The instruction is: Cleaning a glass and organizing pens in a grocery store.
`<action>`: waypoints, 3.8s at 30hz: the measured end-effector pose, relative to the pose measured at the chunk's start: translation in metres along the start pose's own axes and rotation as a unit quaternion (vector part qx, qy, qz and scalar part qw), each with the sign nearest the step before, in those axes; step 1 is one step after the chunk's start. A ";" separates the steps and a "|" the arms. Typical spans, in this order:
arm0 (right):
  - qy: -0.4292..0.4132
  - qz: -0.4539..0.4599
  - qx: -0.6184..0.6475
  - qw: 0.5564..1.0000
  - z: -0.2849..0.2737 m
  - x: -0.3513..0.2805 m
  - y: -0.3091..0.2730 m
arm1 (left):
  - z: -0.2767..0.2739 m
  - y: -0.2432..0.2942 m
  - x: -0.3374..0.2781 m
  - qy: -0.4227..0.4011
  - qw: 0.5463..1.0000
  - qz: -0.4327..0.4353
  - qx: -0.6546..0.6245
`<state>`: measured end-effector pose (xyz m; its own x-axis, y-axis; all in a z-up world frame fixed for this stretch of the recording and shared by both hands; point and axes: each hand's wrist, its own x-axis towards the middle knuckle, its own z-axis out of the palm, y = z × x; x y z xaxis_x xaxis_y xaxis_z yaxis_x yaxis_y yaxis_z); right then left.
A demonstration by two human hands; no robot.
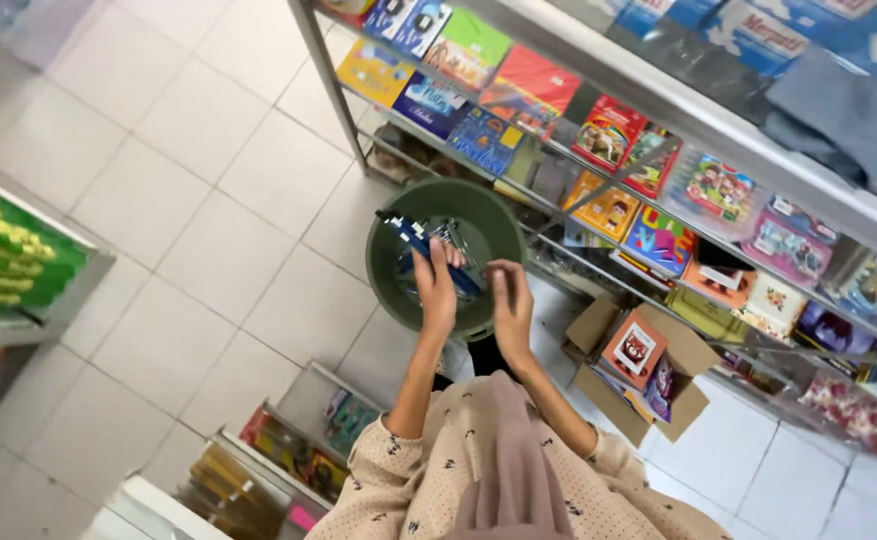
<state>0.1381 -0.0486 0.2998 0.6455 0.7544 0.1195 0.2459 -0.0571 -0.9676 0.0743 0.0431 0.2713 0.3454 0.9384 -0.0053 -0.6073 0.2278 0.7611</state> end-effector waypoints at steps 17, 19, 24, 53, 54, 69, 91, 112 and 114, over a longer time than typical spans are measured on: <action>0.300 -0.262 -0.127 0.908 -0.234 -0.033 -0.157 | 0.206 0.014 -0.082 -0.519 0.770 0.059 0.366; 0.248 -0.224 -0.219 0.917 -0.265 -0.038 -0.169 | 0.226 -0.008 -0.098 -0.552 0.737 0.054 0.386; 0.281 -0.210 -0.314 0.882 -0.336 -0.038 -0.139 | 0.292 -0.050 -0.118 -0.581 0.725 0.072 0.362; 0.129 -0.177 0.065 0.974 -0.582 -0.018 -0.039 | 0.498 -0.112 -0.147 -0.643 0.604 0.198 0.427; 0.164 -0.157 0.074 0.971 -0.583 -0.016 -0.042 | 0.501 -0.108 -0.143 -0.652 0.598 0.198 0.421; 0.147 -0.370 -0.250 0.883 -0.549 0.131 -0.174 | 0.550 -0.047 -0.004 -0.485 0.651 0.425 0.401; 0.109 -0.144 -0.183 0.966 -0.548 0.269 -0.115 | 0.552 -0.111 0.067 -0.338 0.769 0.277 0.466; 0.114 -0.191 -0.393 0.892 -0.496 0.217 -0.108 | 0.529 -0.134 0.082 -0.374 0.815 0.124 0.424; 0.128 -0.181 -0.389 0.894 -0.499 0.224 -0.097 | 0.529 -0.146 0.085 -0.382 0.814 0.133 0.417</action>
<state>0.6198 -0.2009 0.5310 0.5415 0.6472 0.5366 0.8367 -0.3526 -0.4190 0.5709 -0.0473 0.5026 0.8191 0.4180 0.3930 -0.1453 -0.5116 0.8469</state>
